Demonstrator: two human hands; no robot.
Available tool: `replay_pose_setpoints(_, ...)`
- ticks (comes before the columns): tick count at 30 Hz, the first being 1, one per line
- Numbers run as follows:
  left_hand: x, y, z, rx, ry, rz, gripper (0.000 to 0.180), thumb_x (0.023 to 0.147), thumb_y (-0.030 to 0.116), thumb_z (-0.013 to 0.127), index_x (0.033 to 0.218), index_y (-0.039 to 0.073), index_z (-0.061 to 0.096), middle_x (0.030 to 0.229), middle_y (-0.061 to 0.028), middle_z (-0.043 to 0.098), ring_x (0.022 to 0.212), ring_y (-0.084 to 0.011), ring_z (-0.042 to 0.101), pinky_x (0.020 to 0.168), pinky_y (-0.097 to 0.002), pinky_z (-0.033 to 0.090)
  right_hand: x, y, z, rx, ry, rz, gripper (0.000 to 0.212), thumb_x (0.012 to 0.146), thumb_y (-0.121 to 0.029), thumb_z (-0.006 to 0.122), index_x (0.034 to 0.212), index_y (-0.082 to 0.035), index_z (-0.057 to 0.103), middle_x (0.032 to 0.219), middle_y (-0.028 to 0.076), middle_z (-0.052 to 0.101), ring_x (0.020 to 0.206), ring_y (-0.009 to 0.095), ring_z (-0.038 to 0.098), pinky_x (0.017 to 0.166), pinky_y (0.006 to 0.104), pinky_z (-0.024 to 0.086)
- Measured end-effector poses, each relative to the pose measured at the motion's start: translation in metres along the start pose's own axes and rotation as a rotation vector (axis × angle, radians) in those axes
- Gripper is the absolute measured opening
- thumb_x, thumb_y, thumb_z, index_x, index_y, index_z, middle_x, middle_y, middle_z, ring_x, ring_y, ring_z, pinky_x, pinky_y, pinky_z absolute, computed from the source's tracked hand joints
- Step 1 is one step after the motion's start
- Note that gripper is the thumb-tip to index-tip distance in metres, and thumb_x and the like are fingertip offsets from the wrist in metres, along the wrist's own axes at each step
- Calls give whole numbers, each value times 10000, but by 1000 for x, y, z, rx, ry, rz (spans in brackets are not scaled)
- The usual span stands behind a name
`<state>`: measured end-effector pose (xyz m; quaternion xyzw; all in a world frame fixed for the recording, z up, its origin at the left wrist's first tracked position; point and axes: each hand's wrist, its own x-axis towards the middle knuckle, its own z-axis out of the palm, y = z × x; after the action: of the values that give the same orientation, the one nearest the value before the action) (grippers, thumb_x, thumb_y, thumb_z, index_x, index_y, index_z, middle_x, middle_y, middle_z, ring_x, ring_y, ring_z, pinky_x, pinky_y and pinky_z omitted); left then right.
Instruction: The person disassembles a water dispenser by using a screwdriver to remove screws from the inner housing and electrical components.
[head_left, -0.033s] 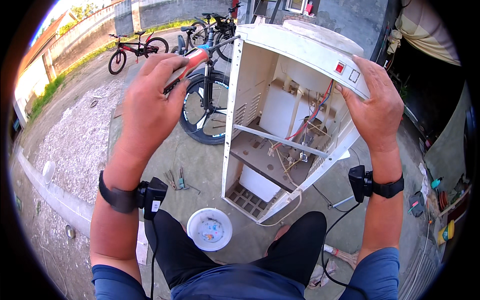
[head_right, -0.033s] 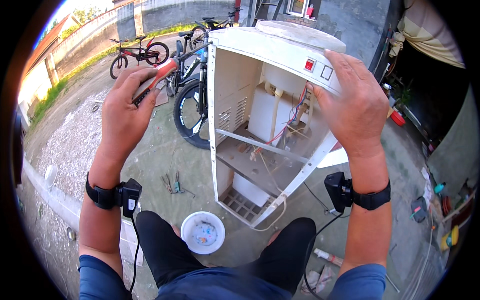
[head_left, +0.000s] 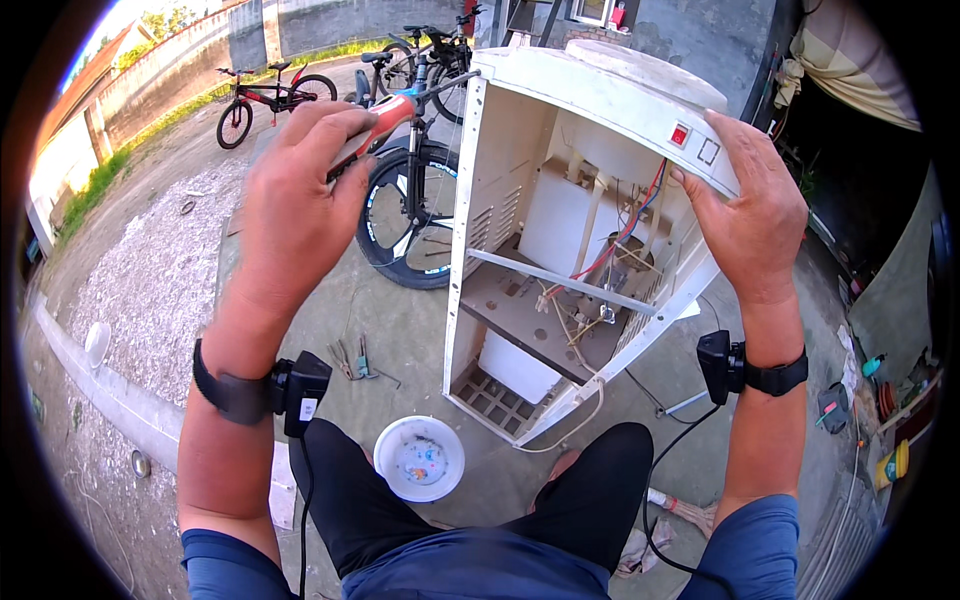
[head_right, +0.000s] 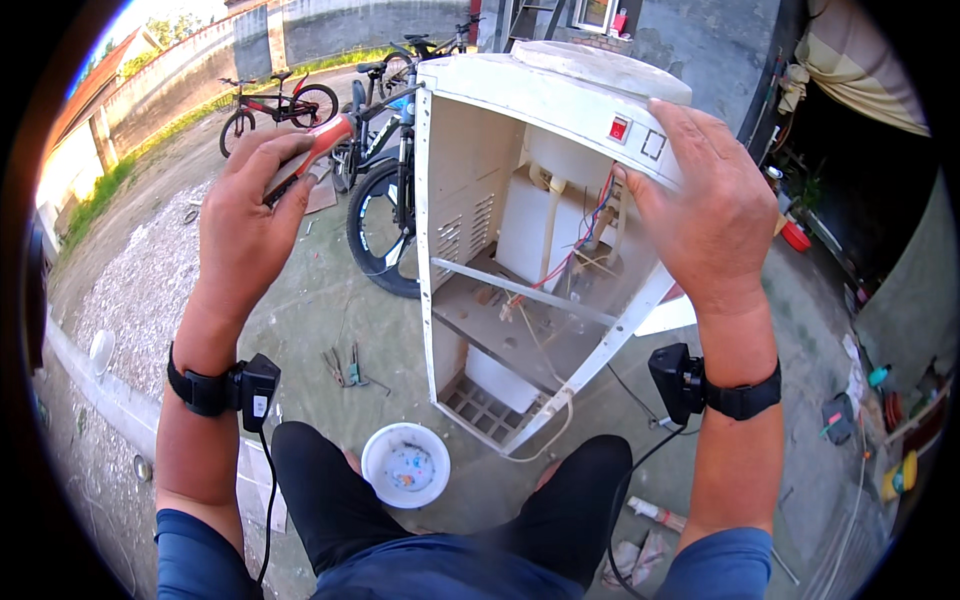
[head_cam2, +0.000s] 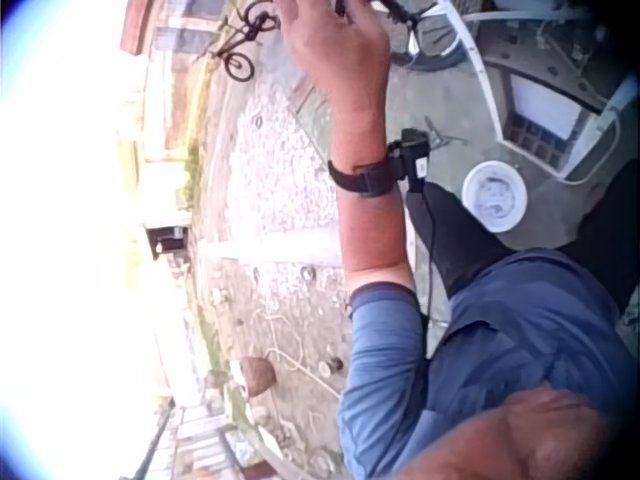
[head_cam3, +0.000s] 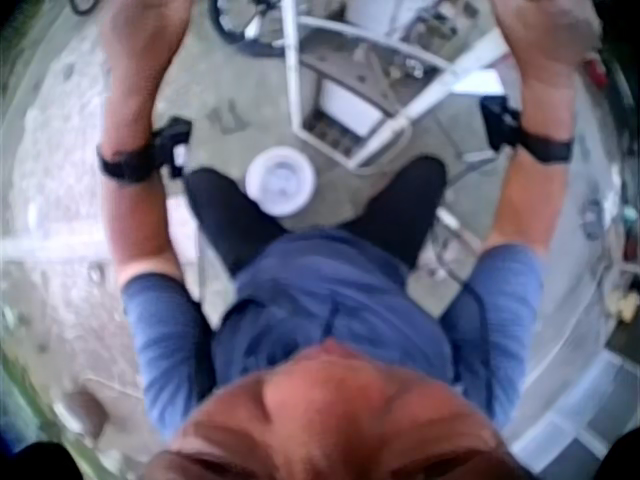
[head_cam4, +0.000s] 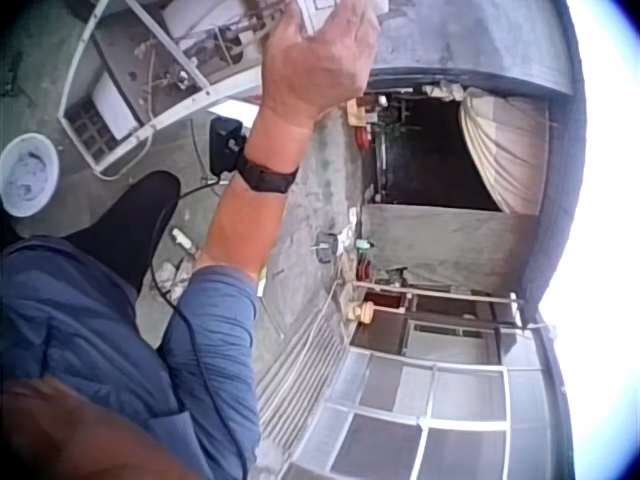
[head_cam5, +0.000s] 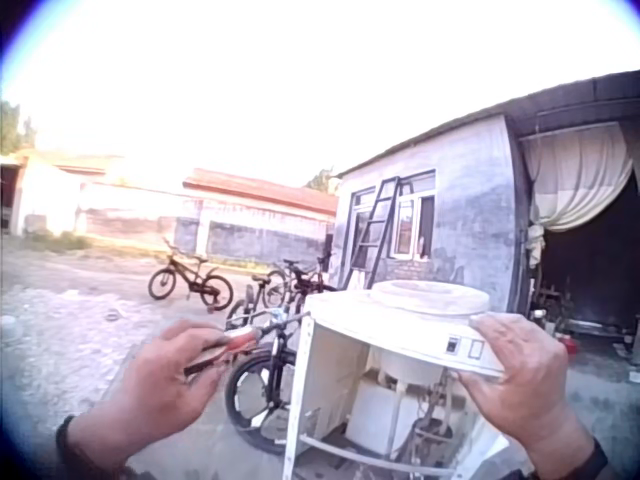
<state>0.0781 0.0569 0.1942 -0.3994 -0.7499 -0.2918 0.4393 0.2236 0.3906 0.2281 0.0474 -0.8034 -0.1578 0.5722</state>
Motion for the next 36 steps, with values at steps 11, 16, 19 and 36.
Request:
replay_pose_setpoints(11, 37, -5, -23, 279, -94, 335, 310, 820, -57, 702, 1101, 70, 666, 1055, -97, 613, 951, -286, 655, 801, -376, 534, 1, -2, -2, 14, -30, 24, 548, 704, -147, 867, 1224, -105, 698, 1145, 104, 710, 1018, 280, 699, 879, 352, 562)
replay_pose_setpoints(16, 30, 0, -20, 1, -87, -57, 283, 860, 27, 730, 1125, -7, 636, 1113, -108, 634, 1008, -221, 658, 867, -336, 523, 2, -4, -1, 34, -37, 34, 541, 730, -149, 858, 1243, -104, 694, 1159, 119, 708, 1040, 284, 698, 901, 355, 557)
replay_pose_setpoints(19, 27, -3, -15, -55, -19, -78, 354, 892, 92, 728, 1200, -13, 589, 1083, -110, 648, 979, -185, 655, 872, -313, 515, 2, -5, -1, 30, -23, 28, 558, 699, -138, 865, 1229, -102, 694, 1145, 106, 709, 1017, 278, 699, 879, 349, 560)
replay_pose_setpoints(36, 27, -4, -17, -92, 24, -105, 414, 999, 186, 645, 1346, 34, 478, 1160, -140, 611, 998, -168, 630, 843, -294, 521, 3, -5, -1, 1, -3, 20, 586, 645, -124, 872, 1205, -120, 699, 1126, 63, 710, 972, 263, 701, 832, 329, 569)
